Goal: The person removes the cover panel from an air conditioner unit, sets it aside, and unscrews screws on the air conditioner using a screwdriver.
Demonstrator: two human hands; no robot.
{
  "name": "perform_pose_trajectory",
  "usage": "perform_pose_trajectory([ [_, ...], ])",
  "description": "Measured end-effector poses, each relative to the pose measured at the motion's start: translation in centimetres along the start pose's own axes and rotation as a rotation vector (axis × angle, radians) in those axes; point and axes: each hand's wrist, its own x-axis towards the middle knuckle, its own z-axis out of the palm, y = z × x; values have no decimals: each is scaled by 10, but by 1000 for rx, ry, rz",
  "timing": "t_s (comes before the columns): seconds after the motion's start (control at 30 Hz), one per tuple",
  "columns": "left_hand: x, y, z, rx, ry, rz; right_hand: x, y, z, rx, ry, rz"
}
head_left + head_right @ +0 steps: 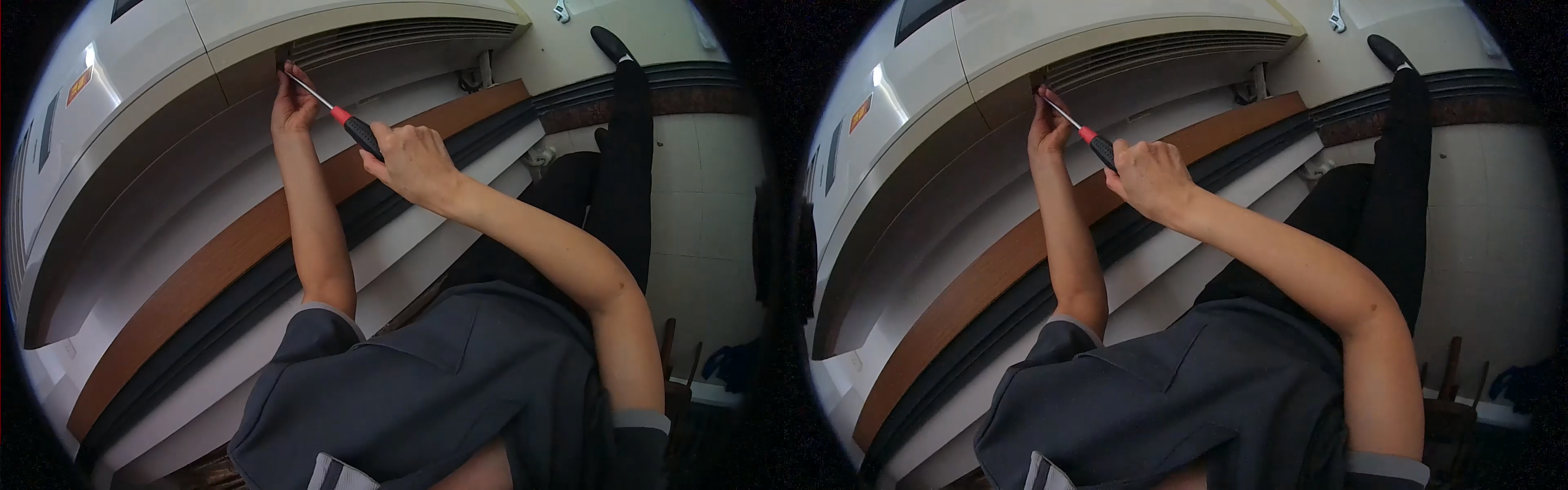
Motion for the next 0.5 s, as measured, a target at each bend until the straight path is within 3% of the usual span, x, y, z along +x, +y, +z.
perform_pose_trajectory([
  [0.27,-11,3,-25,-3,-98,-52,3,-12,19,34,-14,56],
  [0.33,-32,-12,-17,49,-147,-49,11,-9,24,789,-243,269],
  [0.37,-54,-31,-2,203,-191,-78,13,-9,24,785,-245,268],
  [0.43,-82,-51,7,354,-237,-105,14,-7,22,1454,-507,549],
  [0.5,-96,-59,0,437,-344,-177,11,-5,25,1549,-510,560],
])
